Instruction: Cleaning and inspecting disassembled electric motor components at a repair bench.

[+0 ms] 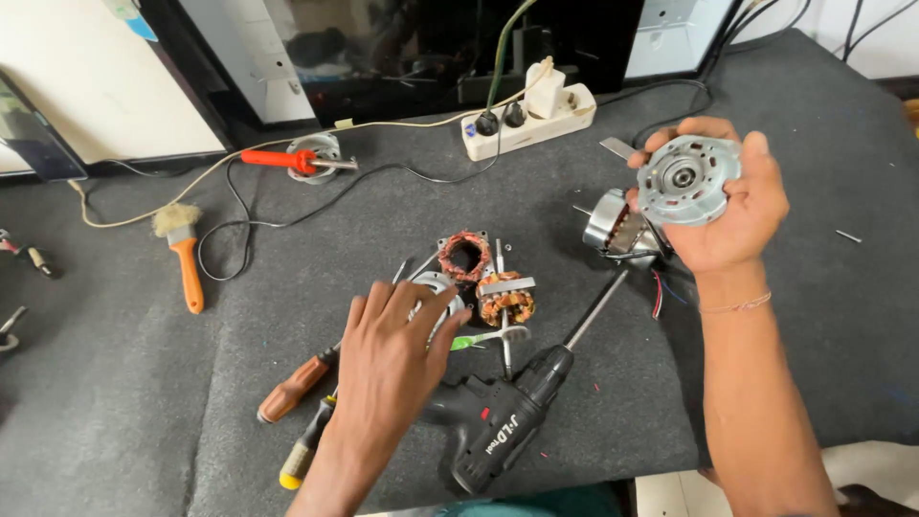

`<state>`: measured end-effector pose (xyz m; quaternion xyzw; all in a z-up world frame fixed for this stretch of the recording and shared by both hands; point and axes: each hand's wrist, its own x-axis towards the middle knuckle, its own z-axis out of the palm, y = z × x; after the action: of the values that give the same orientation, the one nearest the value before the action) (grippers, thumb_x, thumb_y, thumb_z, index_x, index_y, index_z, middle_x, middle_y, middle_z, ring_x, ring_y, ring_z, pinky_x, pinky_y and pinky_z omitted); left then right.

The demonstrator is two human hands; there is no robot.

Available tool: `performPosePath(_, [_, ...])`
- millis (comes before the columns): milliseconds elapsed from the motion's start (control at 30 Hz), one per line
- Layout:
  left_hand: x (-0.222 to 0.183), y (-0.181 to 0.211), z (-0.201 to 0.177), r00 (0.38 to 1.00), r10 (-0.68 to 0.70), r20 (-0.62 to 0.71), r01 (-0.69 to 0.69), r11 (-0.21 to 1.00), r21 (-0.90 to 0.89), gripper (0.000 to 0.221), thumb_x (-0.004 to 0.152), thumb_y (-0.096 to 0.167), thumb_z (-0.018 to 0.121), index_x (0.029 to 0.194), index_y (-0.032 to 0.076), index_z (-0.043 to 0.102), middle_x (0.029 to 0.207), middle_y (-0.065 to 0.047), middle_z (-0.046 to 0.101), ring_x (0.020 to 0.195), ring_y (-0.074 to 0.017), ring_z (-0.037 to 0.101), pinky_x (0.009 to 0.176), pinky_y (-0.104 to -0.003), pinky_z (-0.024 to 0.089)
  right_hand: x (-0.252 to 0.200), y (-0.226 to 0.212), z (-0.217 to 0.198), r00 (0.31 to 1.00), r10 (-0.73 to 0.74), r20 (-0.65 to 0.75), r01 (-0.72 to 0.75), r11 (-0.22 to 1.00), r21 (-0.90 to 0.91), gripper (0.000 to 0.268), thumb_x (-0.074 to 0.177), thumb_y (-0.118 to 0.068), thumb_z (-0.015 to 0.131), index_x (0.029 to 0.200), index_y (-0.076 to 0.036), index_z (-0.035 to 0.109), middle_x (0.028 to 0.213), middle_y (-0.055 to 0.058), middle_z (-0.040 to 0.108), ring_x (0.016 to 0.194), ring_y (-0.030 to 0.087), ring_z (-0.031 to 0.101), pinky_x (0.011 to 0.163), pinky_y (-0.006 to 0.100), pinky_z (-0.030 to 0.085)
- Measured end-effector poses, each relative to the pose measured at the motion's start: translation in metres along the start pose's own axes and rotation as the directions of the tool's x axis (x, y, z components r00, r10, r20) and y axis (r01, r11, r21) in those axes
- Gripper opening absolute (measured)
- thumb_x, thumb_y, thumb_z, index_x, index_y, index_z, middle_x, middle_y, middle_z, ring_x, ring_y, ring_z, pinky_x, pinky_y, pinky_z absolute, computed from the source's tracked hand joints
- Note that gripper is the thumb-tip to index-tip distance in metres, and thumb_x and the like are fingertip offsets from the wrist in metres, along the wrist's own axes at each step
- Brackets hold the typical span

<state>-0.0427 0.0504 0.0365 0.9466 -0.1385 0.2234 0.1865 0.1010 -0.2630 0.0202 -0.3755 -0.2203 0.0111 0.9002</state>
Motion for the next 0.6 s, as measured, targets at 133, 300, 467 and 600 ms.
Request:
performPosePath(133, [0.068,0.018,0.038,0.98,0.193,-0.045,-0.192,0.981,0.034,0.017,0.093,0.018,0.073,0.107,0.009,0.076,0.097,-0.002,0.063,0.081,-0.0164,0.054,0.075,-0.033,0.044,0.003,-0.008,-0.037,0.999,0.029,-0.042,-0.022,0.989,0.148,0.048,0.105,-0.045,0.05,0.121,-0.006,0.072,0.116,0.016,0.07,0.106,0.029,0.069,0.066,0.04,0.054])
performPosePath(300, [0.147,0.043,0.142,0.936,0.351,-0.001,-0.35,0.935,-0.057,0.013,0.09,0.017,0.069,0.095,0.005,0.069,0.095,-0.009,0.062,0.088,-0.0268,0.063,0.079,-0.04,0.052,-0.001,-0.014,-0.089,0.986,-0.073,0.147,0.001,0.897,0.441,0.053,0.112,-0.049,0.046,0.13,-0.005,0.072,0.125,0.016,0.07,0.116,0.029,0.069,0.07,0.038,0.056])
performPosePath(467, [0.225,0.062,0.236,0.926,0.272,0.261,-0.254,0.962,-0.103,0.022,0.096,0.014,0.058,0.113,0.016,0.072,0.104,-0.01,0.065,0.09,-0.034,0.072,0.077,-0.05,0.059,0.001,-0.019,-0.112,0.995,-0.064,0.078,0.027,0.914,0.405,0.057,0.106,-0.054,0.041,0.128,-0.01,0.069,0.125,0.012,0.068,0.118,0.028,0.066,0.069,0.037,0.053])
performPosePath(600, [0.259,0.068,0.271,0.867,0.309,0.39,-0.354,0.934,0.049,0.015,0.09,0.015,0.067,0.101,0.018,0.076,0.095,-0.004,0.071,0.09,-0.0312,0.076,0.076,-0.049,0.061,0.009,-0.015,-0.109,0.997,-0.024,0.068,0.001,0.951,0.31,0.064,0.101,-0.06,0.033,0.124,-0.009,0.065,0.12,0.017,0.067,0.113,0.037,0.067,0.064,0.042,0.053])
